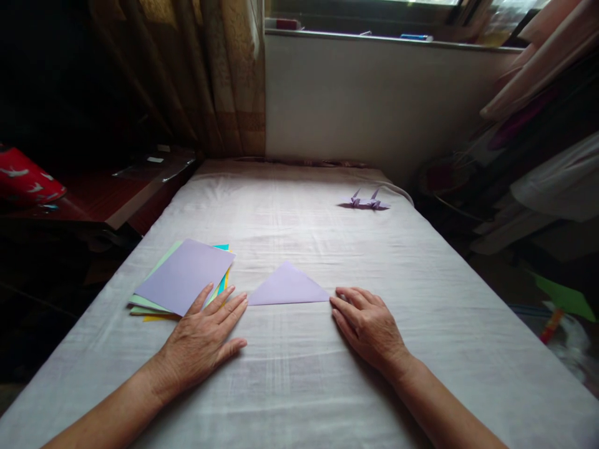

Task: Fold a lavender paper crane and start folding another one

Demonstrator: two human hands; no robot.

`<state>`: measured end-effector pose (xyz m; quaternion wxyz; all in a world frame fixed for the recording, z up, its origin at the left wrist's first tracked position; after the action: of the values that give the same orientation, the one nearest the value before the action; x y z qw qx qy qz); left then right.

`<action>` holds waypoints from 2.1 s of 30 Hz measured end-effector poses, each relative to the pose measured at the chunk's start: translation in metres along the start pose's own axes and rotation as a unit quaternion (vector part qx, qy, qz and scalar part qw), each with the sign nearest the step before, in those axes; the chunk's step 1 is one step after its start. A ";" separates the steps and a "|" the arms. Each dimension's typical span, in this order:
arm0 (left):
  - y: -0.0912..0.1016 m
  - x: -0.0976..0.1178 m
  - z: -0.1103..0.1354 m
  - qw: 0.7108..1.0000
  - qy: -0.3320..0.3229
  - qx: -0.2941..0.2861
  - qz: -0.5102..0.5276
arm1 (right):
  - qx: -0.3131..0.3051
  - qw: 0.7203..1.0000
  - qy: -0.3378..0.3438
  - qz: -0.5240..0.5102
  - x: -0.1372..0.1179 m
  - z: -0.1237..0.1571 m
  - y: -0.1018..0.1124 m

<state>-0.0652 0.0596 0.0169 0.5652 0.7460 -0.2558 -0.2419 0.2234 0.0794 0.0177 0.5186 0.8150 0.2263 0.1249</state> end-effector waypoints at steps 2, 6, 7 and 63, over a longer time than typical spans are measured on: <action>-0.001 0.001 -0.003 1.000 -0.007 0.010 -0.007 | -0.003 1.000 -0.005 0.013 0.005 -0.004 0.000; -0.005 0.008 -0.016 0.999 -0.009 0.033 -0.018 | -0.007 0.999 -0.025 0.036 0.007 -0.014 0.001; -0.006 0.010 -0.020 0.999 -0.006 0.036 -0.017 | -0.007 0.999 -0.028 0.036 0.003 -0.018 0.001; -0.016 -0.004 -0.052 0.978 0.181 0.078 0.074 | -0.091 0.984 -0.147 -0.050 0.002 -0.056 -0.027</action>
<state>-0.0328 0.1039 0.0141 0.5583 0.7983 -0.2222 -0.0394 0.1945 0.1347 0.0178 0.6237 0.7618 0.1754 -0.0024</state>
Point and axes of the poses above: each hand's wrist, its own z-axis away from the middle knuckle, its own y-axis out of the back of the hand, x = y × z, the point moved 6 cm from there along -z, towards the middle knuckle, and after that the axes turned 3 degrees about z, right-handed, at the moved point
